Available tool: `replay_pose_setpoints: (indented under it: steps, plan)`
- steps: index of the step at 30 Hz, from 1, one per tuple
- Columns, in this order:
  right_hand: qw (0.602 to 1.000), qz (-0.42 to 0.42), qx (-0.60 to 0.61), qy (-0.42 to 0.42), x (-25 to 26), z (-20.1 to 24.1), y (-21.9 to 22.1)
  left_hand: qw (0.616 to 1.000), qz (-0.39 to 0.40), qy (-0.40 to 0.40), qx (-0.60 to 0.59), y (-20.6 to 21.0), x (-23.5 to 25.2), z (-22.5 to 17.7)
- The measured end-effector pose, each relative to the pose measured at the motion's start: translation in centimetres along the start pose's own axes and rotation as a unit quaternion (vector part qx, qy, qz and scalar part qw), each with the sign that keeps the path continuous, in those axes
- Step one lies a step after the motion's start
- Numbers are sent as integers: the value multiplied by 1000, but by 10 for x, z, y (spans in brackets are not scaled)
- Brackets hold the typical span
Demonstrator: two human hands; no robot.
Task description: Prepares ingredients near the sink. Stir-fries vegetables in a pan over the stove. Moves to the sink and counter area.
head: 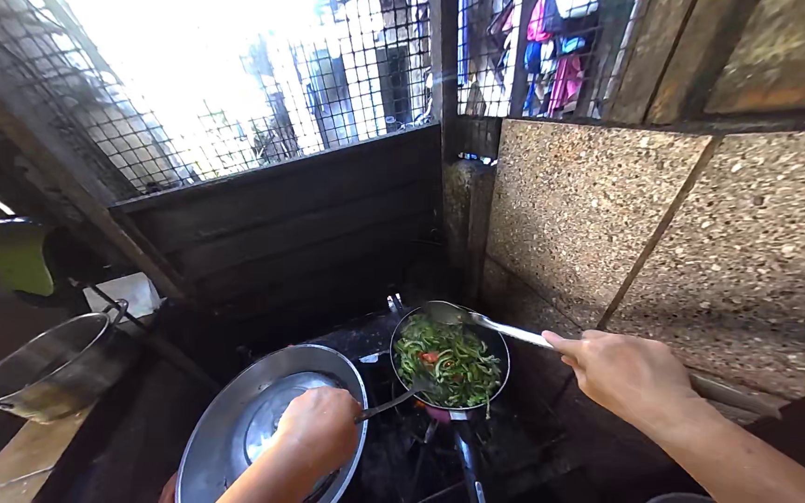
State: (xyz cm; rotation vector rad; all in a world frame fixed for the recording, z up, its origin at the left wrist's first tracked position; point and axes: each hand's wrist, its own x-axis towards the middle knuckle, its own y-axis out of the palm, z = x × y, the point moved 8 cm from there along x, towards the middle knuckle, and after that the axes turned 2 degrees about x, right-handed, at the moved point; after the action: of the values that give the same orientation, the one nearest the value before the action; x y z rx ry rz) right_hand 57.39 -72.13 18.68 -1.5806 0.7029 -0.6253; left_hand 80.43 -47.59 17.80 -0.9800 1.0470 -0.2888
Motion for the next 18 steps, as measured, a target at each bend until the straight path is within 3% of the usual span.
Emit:
replay_pose_setpoints:
  steps: [2, 4, 5, 7, 11, 14, 18]
  plan:
    - [993, -114, -6, -29, -9, 0, -3, 1000, 11, -11, -19, -13, -24, -8]
    - [988, -150, 17, -31, -15, -1, 9, 997, 47, -30, -55, -32, -59, -23]
    - [991, -126, 46, -13, -17, -5, 18, 997, 49, -29, -56, -33, -59, -24]
    - [989, 8, 139, 47, -21, -14, 43, 999, 35, -9, -28, -20, -27, -13]
    - [910, 167, 362, 118, -49, 0, 118, 1000, 16, 3, -17, -11, -9, -5]
    - [851, 210, 462, 139, -82, 41, 155, 999, 25, -11, -39, -24, -36, -13]
    - [836, 189, 495, 144, -104, 99, 165, 1000, 18, 8, -16, -12, 0, -2]
